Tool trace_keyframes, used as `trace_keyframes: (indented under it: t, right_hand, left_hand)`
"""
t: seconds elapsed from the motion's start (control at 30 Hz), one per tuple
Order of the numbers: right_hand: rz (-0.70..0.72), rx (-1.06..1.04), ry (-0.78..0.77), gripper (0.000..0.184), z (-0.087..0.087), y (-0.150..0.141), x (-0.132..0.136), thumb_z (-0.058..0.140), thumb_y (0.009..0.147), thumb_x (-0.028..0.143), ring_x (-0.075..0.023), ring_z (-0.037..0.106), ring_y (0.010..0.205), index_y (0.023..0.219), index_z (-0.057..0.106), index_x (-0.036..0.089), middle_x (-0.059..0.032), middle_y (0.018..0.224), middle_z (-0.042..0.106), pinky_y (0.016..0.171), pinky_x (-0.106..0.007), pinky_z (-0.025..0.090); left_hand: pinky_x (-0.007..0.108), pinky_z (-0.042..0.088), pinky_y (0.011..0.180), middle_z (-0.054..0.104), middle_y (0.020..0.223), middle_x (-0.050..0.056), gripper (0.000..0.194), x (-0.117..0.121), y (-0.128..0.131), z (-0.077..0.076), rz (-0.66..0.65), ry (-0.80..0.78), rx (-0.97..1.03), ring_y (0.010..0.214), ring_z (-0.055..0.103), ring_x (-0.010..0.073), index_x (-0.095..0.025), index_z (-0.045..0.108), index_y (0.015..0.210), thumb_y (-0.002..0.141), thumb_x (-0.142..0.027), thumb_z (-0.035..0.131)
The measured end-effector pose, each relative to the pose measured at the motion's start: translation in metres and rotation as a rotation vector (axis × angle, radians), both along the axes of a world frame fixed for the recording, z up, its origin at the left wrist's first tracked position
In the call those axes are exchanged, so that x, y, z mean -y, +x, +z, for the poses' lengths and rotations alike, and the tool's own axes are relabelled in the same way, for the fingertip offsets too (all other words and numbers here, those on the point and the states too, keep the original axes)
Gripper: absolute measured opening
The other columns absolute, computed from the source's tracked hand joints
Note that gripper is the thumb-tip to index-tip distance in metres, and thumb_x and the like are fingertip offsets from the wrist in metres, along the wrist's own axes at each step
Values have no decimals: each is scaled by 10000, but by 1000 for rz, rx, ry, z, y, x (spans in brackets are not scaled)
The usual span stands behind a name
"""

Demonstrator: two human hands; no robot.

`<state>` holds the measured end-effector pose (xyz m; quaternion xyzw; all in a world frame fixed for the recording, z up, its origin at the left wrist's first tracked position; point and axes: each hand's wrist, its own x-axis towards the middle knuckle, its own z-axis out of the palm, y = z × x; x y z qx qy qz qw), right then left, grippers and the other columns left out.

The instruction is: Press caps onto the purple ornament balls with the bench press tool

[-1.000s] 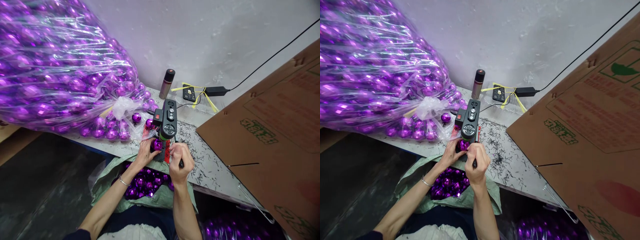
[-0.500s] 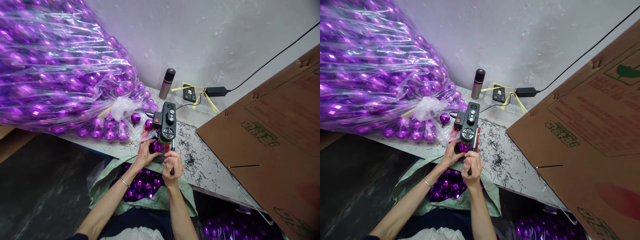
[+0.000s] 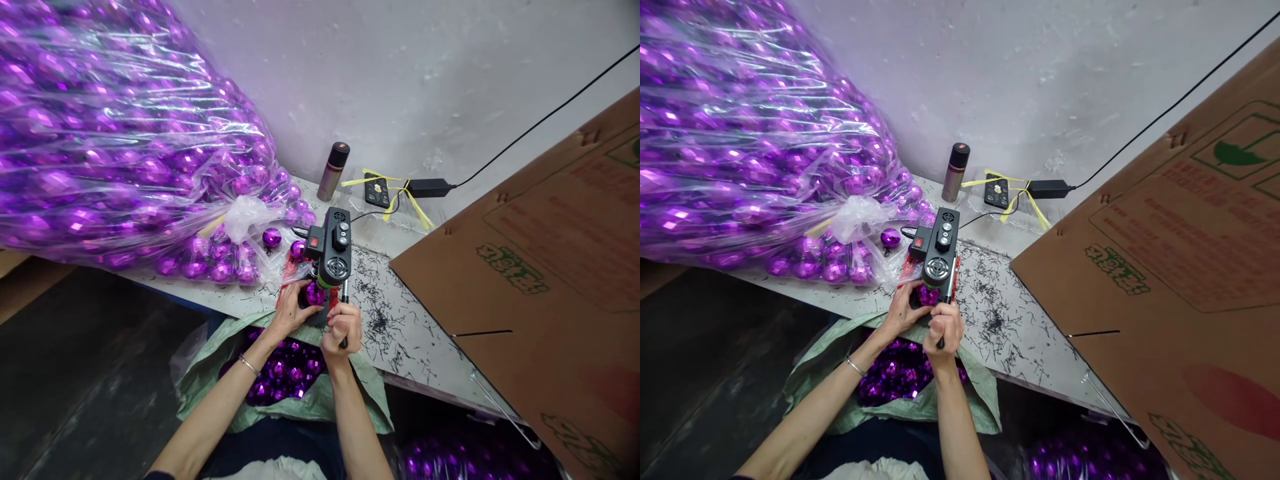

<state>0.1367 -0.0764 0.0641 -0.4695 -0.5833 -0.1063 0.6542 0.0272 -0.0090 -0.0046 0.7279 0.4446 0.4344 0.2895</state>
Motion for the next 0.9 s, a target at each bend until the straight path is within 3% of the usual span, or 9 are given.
trace_keyframes:
  t: [0.43,0.6,0.67,0.77,0.9]
  right_hand:
    - [-8,22,13,308,0,-1,-4,346,1027,189,-128,554,639,743,458,234,24,713,535,829,-378,520]
    - [26,72,29,311,-2,0,-5,369,1013,187,-131,561,622,715,447,235,17,709,537,666,-324,496]
    - [36,59,20,317,7,-1,-2,375,1012,186,-134,556,624,707,450,233,13,702,529,609,-301,467]
    - [34,-38,-52,331,37,-2,2,380,1017,172,-138,557,662,700,457,228,6,701,518,602,-290,441]
    - [76,-170,-213,351,76,-2,5,434,1027,204,-128,548,682,678,474,217,14,689,522,631,-279,424]
  left_hand:
    - [436,530,962,704,1171,84,582,-2,1,-4,-15,-2,13,1119,675,291,-208,588,1278,790,-396,844]
    - [442,538,951,710,1170,88,580,-3,3,-3,-9,-7,9,1103,684,293,-207,593,1254,770,-382,861]
    - [441,543,947,713,1167,93,583,-5,5,-2,-2,-6,6,1099,686,294,-202,594,1243,759,-374,871]
    - [449,543,967,709,1196,105,584,-4,5,-1,-3,15,5,1127,683,299,-198,582,1252,770,-370,861]
    - [512,504,1052,684,1264,121,550,23,-14,-5,-30,96,-32,1192,664,306,-217,519,1342,868,-360,759]
